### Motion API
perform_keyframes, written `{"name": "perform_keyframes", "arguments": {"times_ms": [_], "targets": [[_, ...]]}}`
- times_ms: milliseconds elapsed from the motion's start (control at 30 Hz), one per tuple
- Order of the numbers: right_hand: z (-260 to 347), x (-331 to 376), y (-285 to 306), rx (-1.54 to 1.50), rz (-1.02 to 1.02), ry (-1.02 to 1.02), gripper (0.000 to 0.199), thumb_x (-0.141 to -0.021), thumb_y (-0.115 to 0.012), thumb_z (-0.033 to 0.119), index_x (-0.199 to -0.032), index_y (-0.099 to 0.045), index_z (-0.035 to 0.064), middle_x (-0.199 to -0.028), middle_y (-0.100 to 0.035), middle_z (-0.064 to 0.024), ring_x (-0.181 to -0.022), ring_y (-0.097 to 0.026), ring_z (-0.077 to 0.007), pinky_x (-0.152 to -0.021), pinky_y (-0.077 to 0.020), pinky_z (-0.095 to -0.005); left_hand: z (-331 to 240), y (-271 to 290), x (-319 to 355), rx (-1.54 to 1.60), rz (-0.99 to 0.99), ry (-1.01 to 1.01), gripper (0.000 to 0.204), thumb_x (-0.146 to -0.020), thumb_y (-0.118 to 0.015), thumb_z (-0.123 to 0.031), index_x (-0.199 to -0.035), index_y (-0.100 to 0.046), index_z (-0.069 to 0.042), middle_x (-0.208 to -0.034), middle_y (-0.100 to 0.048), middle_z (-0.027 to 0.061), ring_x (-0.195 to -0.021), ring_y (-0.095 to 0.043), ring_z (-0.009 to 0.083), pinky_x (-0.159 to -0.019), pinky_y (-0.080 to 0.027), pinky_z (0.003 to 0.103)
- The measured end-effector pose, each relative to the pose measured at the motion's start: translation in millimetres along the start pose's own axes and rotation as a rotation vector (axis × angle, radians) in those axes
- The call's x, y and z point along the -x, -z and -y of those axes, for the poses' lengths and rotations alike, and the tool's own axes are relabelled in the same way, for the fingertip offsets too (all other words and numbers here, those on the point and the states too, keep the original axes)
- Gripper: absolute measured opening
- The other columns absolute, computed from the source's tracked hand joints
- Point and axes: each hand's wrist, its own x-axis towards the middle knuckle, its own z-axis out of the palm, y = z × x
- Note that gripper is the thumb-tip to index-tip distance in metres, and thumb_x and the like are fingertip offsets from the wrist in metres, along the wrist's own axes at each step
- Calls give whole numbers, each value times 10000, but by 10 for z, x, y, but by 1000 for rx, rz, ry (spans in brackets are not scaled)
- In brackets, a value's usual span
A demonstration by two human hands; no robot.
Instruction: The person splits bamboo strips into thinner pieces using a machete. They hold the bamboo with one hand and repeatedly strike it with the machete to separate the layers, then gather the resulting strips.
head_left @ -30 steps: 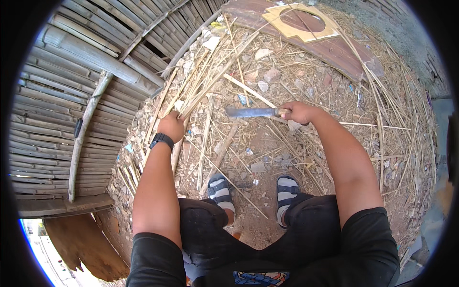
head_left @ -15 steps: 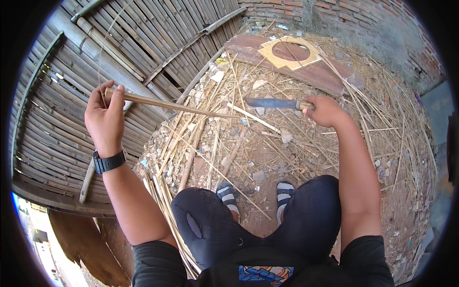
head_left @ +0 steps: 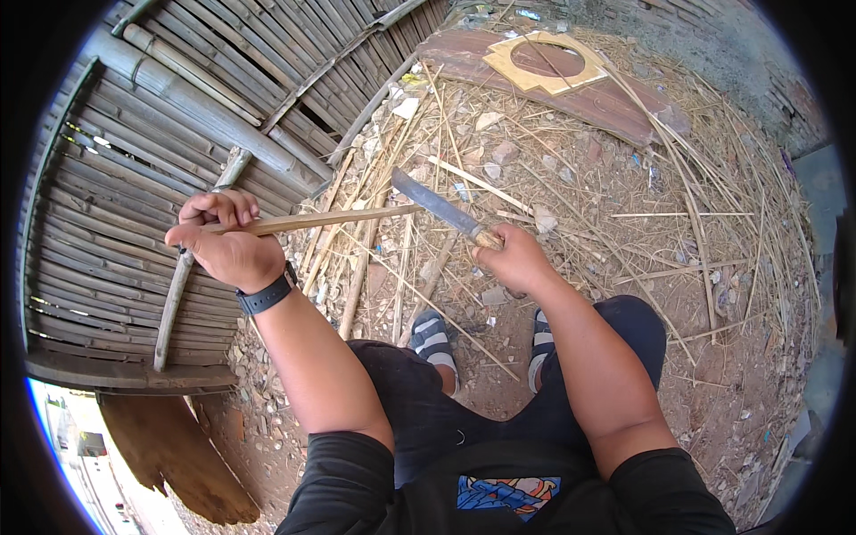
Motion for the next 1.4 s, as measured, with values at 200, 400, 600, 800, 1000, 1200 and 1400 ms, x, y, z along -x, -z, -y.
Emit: {"name": "perform_keyframes", "arguments": {"times_ms": [200,400,600,800,1000,1200,1400], "targets": [[47,-63,-168,10,-154,152,496,-892,-701,353,-1215,-609,-13,-943,-697,-195,-859,-686,-323,-776,-526,-429,-163,235,8,308,57,39,818,-821,-337,-920,-754,-556,-135,-581,-386,-9,-507,-344,121,-493,-268,268],[468,141,-376,-392,129,-13,503,-929,-682,288,-1305,-529,-8,-879,-666,-140,-707,-663,-219,-618,-516,-371,-134,227,43,149,-180,123,768,-859,-282,-901,-716,-434,-162,-564,-353,-18,-466,-300,121,-455,-251,273],[628,289,-1088,-282,-43,172,439,-871,-692,252,-1208,-544,12,-847,-683,-211,-775,-699,-370,-700,-529,-452,11,184,48,115,-233,151,757,-919,-137,-850,-687,-373,-169,-561,-326,-9,-475,-275,127,-453,-240,272],[301,392,-1270,-75,134,202,431,-823,-695,201,-1194,-574,19,-895,-688,-256,-866,-687,-439,-761,-532,-497,165,262,92,18,-256,158,780,-871,-178,-901,-692,-367,-166,-551,-321,-1,-445,-272,134,-426,-223,270],[-155,72,-1459,-158,-26,90,437,-803,-686,206,-1179,-603,0,-892,-686,-270,-879,-680,-439,-801,-530,-485,152,178,70,48,-253,192,815,-798,-182,-965,-672,-341,-175,-537,-316,-10,-435,-261,126,-426,-202,259],[44,129,-1403,-418,156,284,409,-810,-690,209,-1149,-594,1,-835,-672,-242,-759,-671,-421,-705,-516,-465,-61,-152,163,-11,-226,159,812,-854,-130,-917,-639,-373,-172,-521,-298,-19,-455,-250,123,-447,-185,269],[-302,-19,-1557,-521,31,-156,373,-800,-681,183,-1131,-611,25,-797,-678,-185,-652,-659,-362,-655,-523,-427,-11,-152,153,-42,-162,219,802,-877,-186,-897,-641,-406,-163,-523,-320,-20,-456,-268,120,-466,-216,262]]}}
